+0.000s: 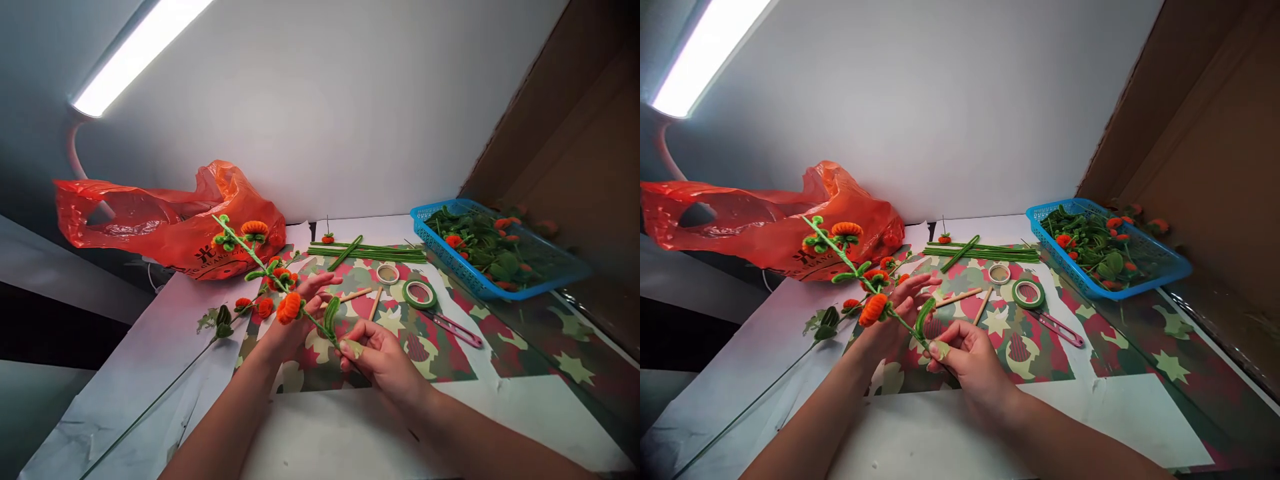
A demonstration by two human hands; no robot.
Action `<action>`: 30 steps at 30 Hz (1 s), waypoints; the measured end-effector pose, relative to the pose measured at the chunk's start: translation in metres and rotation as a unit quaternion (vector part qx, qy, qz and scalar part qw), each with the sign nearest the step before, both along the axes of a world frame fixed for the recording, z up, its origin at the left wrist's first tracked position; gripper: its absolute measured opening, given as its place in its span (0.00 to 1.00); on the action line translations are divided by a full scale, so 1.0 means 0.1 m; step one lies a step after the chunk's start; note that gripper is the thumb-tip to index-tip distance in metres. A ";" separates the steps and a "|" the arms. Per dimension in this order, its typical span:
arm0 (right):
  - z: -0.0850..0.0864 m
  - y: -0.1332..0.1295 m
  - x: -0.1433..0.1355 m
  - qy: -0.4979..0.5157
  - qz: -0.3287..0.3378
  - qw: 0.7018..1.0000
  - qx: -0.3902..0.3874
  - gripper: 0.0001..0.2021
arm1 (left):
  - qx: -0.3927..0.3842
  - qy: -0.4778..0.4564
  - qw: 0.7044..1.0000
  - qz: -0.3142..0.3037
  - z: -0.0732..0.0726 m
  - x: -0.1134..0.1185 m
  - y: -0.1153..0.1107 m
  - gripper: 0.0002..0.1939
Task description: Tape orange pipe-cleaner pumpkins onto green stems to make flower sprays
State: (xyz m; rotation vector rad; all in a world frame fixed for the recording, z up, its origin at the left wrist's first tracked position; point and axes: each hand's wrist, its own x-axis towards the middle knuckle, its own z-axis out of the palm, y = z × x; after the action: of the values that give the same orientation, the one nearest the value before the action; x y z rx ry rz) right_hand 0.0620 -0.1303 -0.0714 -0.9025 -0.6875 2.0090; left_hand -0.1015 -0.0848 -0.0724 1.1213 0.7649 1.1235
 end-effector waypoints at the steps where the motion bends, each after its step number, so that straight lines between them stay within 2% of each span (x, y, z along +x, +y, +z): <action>1: 0.01 0.00 0.00 -0.001 -0.002 1.000 -0.002 0.16 | 0.032 0.034 0.999 0.011 0.01 -0.01 -0.01 0.15; 3: 0.02 0.00 0.00 -0.004 -0.001 1.000 -0.002 0.16 | 0.067 0.101 0.993 -0.005 0.03 -0.02 -0.02 0.14; 5: 0.03 0.01 0.00 -0.006 0.001 1.000 0.000 0.16 | 0.066 0.127 0.989 -0.035 0.05 -0.02 -0.03 0.16; 9: 0.06 0.01 -0.01 -0.006 0.002 1.000 0.007 0.16 | 0.026 0.103 0.991 -0.082 0.03 -0.02 -0.05 0.18; 14: 0.06 0.00 -0.02 -0.011 0.005 1.000 0.004 0.18 | -0.052 0.082 0.991 -0.094 -0.05 -0.06 -0.06 0.21; 20: -0.03 0.00 -0.04 0.017 0.012 0.999 0.037 0.15 | -0.074 0.011 0.988 -0.133 -0.05 -0.03 -0.05 0.21; 23: -0.03 0.00 -0.03 -0.001 0.001 0.999 0.037 0.15 | -0.094 -0.029 0.989 -0.111 -0.02 0.01 -0.05 0.22; 26: -0.01 0.01 -0.02 -0.015 -0.016 0.999 0.043 0.16 | -0.141 -0.063 0.986 -0.057 0.02 0.03 -0.03 0.22; 30: -0.01 0.01 -0.01 -0.028 -0.006 0.998 0.061 0.16 | -0.189 -0.040 0.981 -0.028 0.10 0.02 0.00 0.22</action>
State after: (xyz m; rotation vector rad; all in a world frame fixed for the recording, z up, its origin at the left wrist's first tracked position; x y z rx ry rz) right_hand 0.0606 -0.1292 -0.0726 -0.8900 -0.8254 1.9148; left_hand -0.0996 -0.0844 -0.0625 0.7694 0.8365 0.9222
